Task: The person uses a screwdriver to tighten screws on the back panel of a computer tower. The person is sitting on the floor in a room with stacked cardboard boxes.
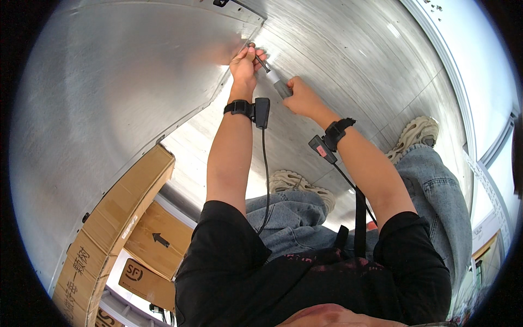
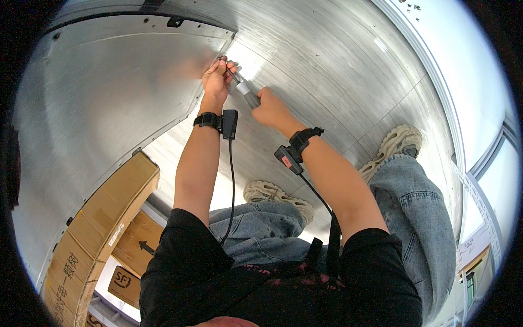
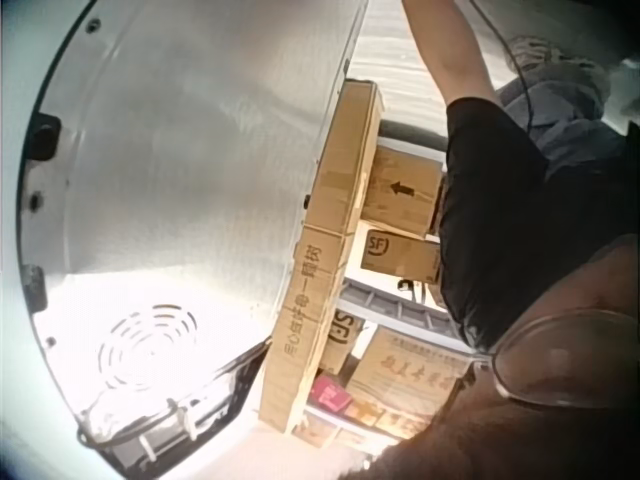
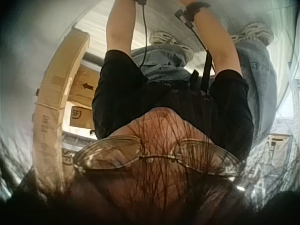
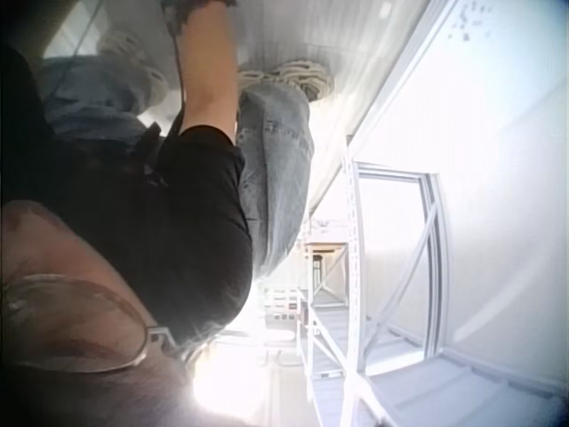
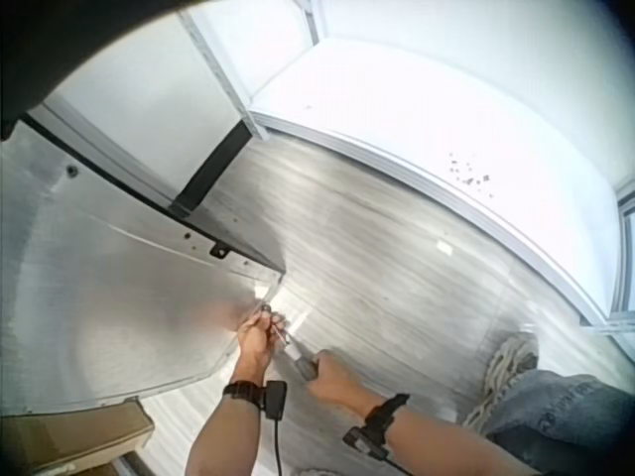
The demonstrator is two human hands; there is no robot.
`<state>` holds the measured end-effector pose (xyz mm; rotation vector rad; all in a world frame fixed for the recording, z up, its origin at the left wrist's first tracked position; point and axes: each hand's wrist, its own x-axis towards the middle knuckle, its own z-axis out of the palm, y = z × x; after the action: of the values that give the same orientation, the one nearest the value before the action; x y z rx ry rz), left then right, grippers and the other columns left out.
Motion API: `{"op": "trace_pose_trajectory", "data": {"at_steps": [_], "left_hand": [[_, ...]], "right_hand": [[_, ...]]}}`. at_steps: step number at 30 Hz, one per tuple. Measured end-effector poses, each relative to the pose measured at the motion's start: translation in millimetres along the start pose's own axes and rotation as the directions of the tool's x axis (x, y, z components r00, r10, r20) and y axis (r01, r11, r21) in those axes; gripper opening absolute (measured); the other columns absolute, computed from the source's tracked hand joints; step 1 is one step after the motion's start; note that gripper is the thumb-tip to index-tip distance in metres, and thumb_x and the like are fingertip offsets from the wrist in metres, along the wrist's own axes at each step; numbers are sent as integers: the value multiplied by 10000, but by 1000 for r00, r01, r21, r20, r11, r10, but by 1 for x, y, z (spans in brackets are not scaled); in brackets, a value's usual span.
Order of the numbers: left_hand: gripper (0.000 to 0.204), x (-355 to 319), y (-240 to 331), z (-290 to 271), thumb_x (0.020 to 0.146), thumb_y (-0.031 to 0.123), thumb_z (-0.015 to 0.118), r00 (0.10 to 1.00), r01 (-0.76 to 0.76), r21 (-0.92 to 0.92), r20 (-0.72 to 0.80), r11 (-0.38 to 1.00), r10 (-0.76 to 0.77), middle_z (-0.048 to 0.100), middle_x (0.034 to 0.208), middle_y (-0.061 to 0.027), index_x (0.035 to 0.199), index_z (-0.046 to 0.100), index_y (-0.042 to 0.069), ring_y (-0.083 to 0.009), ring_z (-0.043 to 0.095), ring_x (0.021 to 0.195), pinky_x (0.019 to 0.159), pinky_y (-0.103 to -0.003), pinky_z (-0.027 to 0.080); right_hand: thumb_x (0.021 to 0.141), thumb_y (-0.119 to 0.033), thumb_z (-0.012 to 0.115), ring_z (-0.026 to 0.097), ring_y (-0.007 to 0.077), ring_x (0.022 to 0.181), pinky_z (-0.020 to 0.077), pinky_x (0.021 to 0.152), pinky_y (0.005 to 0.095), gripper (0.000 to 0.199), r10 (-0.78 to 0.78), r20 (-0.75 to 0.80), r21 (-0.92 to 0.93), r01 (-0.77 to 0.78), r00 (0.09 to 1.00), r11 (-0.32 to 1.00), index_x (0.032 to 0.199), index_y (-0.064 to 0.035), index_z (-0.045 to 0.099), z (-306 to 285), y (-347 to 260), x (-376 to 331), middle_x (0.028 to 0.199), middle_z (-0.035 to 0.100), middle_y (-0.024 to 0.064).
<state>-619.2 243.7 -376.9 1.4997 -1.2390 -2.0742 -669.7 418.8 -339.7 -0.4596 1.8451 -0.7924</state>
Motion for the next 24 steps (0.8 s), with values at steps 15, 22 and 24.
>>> {"op": "trace_pose_trajectory", "data": {"at_steps": [15, 22, 24], "left_hand": [[165, -1, 9, 12, 922, 216, 554, 986, 38, -44, -161, 998, -44, 667, 786, -60, 934, 624, 66, -153, 646, 660, 533, -239, 448], [197, -2, 12, 13, 934, 235, 490, 990, 87, -32, -107, 996, -90, 657, 798, -54, 971, 602, 78, -151, 635, 699, 577, -230, 464], [203, 0, 12, 10, 935, 234, 469, 990, 94, -50, -96, 994, -99, 655, 800, -55, 981, 594, 81, -156, 631, 703, 585, -239, 473]], "right_hand": [[766, -151, 705, 626, 235, 794, 523, 620, 352, 455, 126, 149, 235, -159, 981, 959, 1118, 32, 481, -11, -10, -4, 987, 580, 170], [772, -232, 687, 638, 231, 659, 521, 570, 333, 514, 36, 31, 331, -45, 999, 943, 1139, 73, 494, -2, 11, 4, 961, 601, 167], [767, -235, 694, 625, 214, 650, 515, 554, 325, 519, -61, -36, 181, 67, 997, 981, 1140, 66, 496, -1, 9, 4, 951, 596, 161]]}}
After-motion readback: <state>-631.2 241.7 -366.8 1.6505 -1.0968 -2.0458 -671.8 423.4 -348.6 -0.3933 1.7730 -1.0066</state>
